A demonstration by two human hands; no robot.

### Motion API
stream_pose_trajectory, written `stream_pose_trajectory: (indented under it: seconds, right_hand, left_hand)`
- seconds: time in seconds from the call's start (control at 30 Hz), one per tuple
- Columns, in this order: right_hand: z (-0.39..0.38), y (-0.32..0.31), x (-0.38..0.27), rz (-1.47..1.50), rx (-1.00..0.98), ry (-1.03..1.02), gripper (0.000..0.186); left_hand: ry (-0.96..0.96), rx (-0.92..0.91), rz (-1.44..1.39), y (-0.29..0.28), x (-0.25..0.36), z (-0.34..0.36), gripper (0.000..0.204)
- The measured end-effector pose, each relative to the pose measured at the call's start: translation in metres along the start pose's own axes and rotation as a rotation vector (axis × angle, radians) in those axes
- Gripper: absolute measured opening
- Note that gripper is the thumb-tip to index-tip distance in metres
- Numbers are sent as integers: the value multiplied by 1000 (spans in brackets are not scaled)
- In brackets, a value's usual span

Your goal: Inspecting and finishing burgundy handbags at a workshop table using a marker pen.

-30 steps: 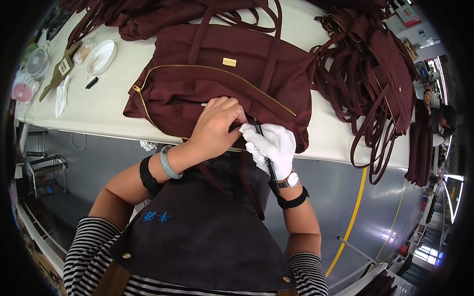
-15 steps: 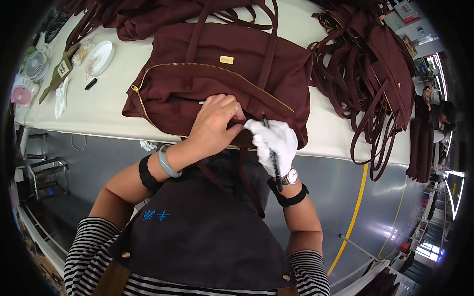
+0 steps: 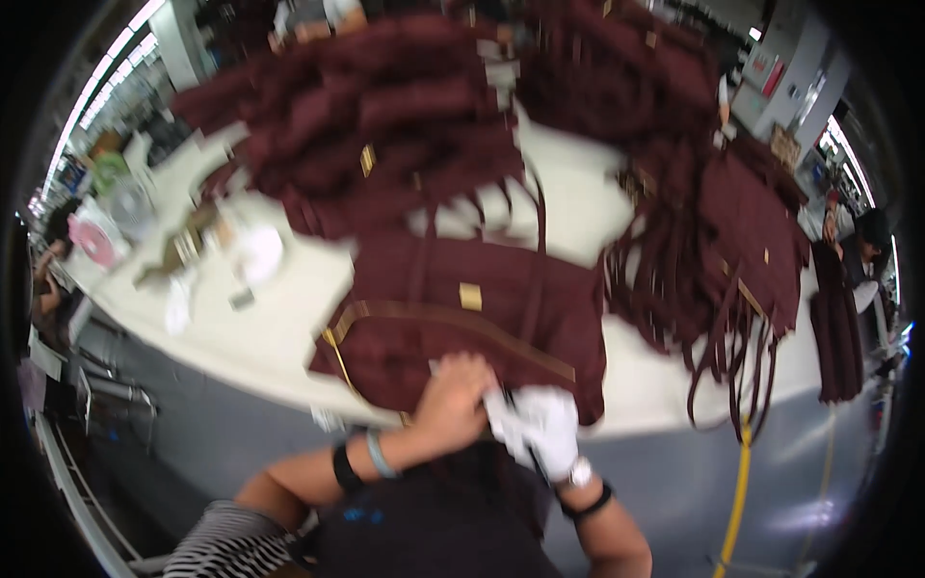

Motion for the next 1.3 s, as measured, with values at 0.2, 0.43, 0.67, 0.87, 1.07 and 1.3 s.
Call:
stream_pose_trajectory:
  seconds: [0.2,0.43,0.67,0.87,1.07,1.3]
  right_hand:
    - [-27,5,4,113,183,94,37]
    - [-11,6,12,150,98,22,30]
    - [-8,-1,6,67,180,98,23]
    - [-11,0,0,153,173,-48,23]
    - [-13,0,3,94,140,44,33]
    - [-9,12,16,100,35,-9,27]
  left_hand:
    - [-65,-103,-87,-5,12,-6,21]
    - [-41,-112,-32,-11,5,8,22]
    - [-56,-123,-75,-10,6,7,23]
    - [-37,-122,-49,-5,10,-3,25]
    - [-5,-28,-23,-9,8,3,19]
    - [-31,-37,-37,-3,-6,12,19]
Point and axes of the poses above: each hand's wrist, its own z-axis towards the middle knuckle, its own y-axis out of the palm, x = y × z, the point moved 3 cm from there along z, towards the middle knuckle, and after that the axes turned 5 degrees about -y, right-handed, at the moved point
